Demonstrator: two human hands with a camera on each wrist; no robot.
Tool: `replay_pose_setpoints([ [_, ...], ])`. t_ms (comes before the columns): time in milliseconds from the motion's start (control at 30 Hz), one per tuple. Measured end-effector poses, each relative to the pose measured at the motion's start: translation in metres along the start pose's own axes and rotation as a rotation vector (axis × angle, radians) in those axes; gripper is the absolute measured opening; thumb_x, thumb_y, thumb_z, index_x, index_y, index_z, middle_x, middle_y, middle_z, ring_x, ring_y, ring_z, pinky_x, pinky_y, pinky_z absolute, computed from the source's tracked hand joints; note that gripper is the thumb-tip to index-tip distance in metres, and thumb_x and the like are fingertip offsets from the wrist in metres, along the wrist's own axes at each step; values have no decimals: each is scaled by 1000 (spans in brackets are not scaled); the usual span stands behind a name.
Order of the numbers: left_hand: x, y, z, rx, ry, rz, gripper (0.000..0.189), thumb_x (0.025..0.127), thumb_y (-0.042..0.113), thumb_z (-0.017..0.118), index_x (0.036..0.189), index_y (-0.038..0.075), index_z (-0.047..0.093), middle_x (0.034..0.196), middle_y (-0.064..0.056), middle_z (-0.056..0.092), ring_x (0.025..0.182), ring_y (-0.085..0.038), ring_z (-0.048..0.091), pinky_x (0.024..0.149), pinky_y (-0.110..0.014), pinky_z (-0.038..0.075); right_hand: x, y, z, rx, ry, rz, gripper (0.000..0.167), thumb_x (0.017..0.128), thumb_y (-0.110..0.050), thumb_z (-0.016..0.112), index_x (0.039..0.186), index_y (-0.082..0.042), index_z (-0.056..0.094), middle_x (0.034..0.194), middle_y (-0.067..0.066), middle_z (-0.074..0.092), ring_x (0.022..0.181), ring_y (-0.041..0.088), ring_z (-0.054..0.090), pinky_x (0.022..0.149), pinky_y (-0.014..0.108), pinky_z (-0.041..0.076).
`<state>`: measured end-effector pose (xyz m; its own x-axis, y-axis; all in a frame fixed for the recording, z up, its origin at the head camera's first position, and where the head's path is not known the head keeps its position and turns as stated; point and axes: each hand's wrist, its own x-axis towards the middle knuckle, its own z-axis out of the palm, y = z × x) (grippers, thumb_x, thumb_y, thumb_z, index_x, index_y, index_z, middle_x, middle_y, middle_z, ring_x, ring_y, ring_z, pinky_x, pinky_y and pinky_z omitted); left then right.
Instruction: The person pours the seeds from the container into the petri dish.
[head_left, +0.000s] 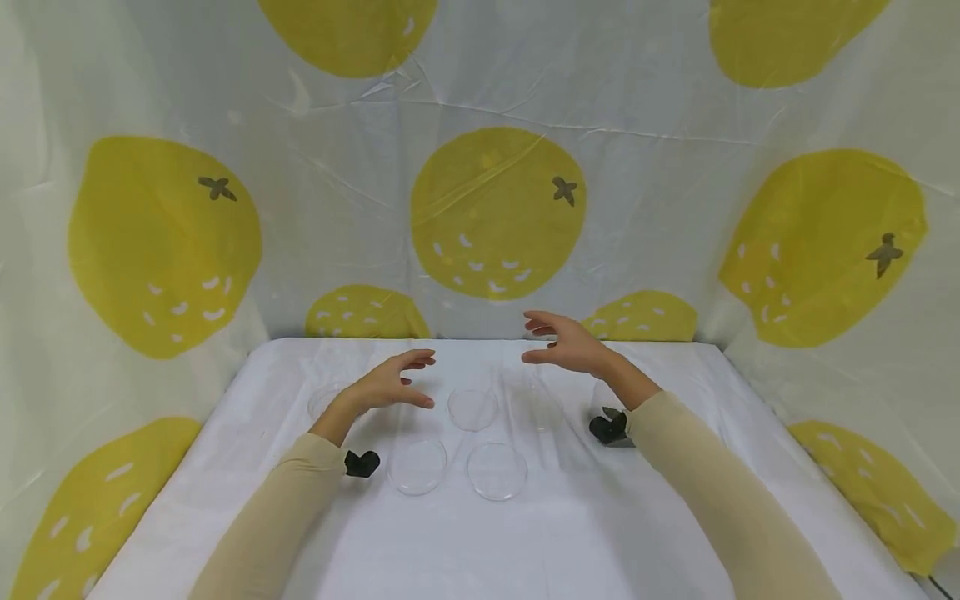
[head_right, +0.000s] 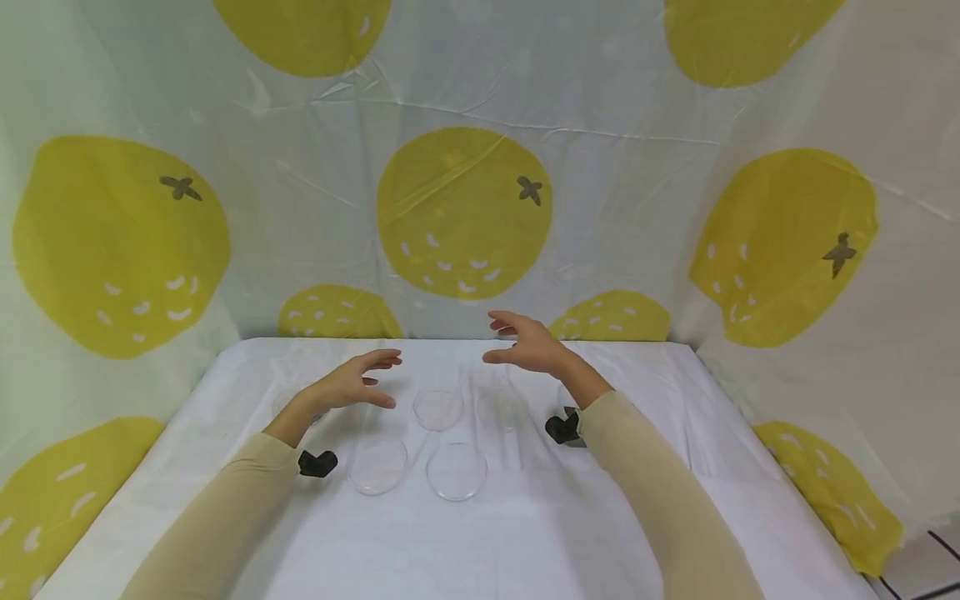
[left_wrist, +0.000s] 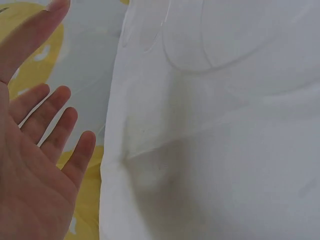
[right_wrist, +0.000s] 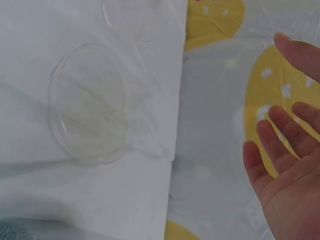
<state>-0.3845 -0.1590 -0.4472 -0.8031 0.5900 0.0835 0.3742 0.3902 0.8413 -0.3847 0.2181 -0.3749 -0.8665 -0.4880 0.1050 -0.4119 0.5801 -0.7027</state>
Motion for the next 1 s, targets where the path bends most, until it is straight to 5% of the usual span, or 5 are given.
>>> replay_pose_setpoints([
  [433,13,-6,28,3,-86,-20,96,80,19,91,157,-1,38,151,-17,49,144,-37,38,115,-56,34,-47,27,-25,5,43,45,84,93,-26,81,160,-5,36,152,19,47,140,38,44,111,57,39],
  [1000,12,0,42,172,-96,-63,90,80,25,92,153,1,45,142,-10,58,137,-32,47,116,-50,33,-92,57,-36,-10,93,73,82,93,-26,81,157,2,37,150,25,49,139,43,45,110,60,39],
])
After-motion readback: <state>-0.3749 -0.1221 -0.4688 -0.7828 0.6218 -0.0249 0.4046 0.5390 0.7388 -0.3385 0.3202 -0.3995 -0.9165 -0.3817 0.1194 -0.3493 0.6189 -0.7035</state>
